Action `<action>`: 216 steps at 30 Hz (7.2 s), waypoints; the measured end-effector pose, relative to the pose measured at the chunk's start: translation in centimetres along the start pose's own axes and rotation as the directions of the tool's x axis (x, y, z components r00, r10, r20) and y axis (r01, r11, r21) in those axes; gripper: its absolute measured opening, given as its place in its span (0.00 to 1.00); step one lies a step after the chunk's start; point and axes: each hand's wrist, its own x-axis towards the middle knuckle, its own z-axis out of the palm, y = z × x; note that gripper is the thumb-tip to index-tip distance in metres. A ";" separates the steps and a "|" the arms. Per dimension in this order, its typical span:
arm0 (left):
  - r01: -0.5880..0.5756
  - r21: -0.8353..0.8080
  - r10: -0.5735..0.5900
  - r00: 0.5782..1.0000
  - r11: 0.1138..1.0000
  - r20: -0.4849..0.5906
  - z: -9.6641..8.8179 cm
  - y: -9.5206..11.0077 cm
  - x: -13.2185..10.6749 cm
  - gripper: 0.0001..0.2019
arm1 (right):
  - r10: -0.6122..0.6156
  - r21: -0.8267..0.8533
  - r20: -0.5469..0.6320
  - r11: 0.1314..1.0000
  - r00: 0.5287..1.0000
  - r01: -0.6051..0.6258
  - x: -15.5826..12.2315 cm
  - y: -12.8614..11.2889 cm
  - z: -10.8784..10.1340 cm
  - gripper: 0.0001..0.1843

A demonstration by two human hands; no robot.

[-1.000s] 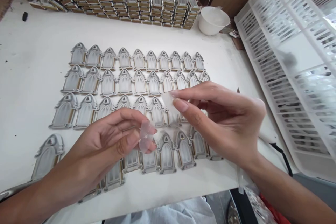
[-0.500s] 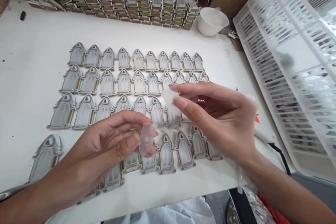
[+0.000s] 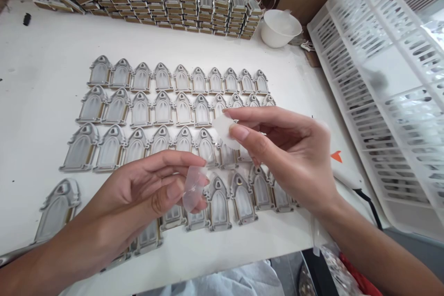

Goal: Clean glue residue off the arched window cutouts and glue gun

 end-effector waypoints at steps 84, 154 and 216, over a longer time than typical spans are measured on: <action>-0.285 -0.004 0.280 0.946 0.959 -0.165 -2.1 0.2 1.8 0.31 | 0.329 -0.729 -0.339 0.500 0.881 -0.467 14.5 1.0 -10.1 0.24; -0.242 0.133 0.234 0.969 0.961 0.076 -0.8 0.2 0.7 0.06 | -0.518 -0.378 0.204 0.741 0.831 0.555 -1.1 0.7 1.2 0.09; -0.239 0.250 0.250 0.968 0.938 -0.013 -0.2 0.0 0.6 0.09 | -0.616 -0.576 0.301 0.491 0.728 0.653 -1.6 1.2 1.3 0.19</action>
